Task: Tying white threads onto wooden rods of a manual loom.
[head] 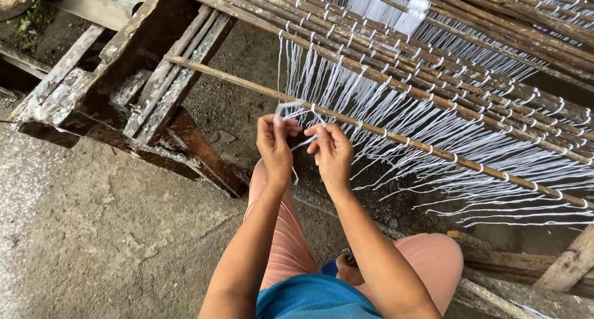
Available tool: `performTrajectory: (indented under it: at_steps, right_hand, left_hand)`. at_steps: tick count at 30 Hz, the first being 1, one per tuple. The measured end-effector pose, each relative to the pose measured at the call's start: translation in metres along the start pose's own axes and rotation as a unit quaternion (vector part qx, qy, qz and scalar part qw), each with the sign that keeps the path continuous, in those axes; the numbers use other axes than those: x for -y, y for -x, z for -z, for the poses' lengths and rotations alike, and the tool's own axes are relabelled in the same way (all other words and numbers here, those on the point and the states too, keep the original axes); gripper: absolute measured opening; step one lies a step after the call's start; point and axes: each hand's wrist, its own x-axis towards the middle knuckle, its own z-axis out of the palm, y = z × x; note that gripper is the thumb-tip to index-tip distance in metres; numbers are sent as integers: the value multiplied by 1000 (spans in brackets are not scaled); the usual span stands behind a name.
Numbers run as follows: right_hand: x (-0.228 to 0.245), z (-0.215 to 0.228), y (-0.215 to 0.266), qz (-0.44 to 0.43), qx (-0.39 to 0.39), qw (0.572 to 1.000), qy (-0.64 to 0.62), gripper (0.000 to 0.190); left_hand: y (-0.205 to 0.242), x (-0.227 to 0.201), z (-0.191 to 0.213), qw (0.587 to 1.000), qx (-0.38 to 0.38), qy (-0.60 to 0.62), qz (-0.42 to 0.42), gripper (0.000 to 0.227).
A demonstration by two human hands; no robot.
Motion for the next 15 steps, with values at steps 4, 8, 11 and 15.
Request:
performTrajectory:
  at_steps: [4, 8, 11, 15]
  right_hand:
    - [10, 4, 7, 18, -46, 997, -53, 24]
    - [10, 5, 16, 13, -83, 995, -55, 24]
    - [-18, 13, 21, 20, -57, 998, -16, 23]
    - [-58, 18, 40, 20, -14, 997, 68, 20]
  left_hand:
    - [-17, 6, -4, 999, -17, -44, -15, 14]
    - [-19, 21, -2, 996, -13, -84, -27, 17]
    - [-12, 26, -4, 995, -9, -95, -16, 14]
    - [-6, 29, -3, 997, 0, -73, -13, 13]
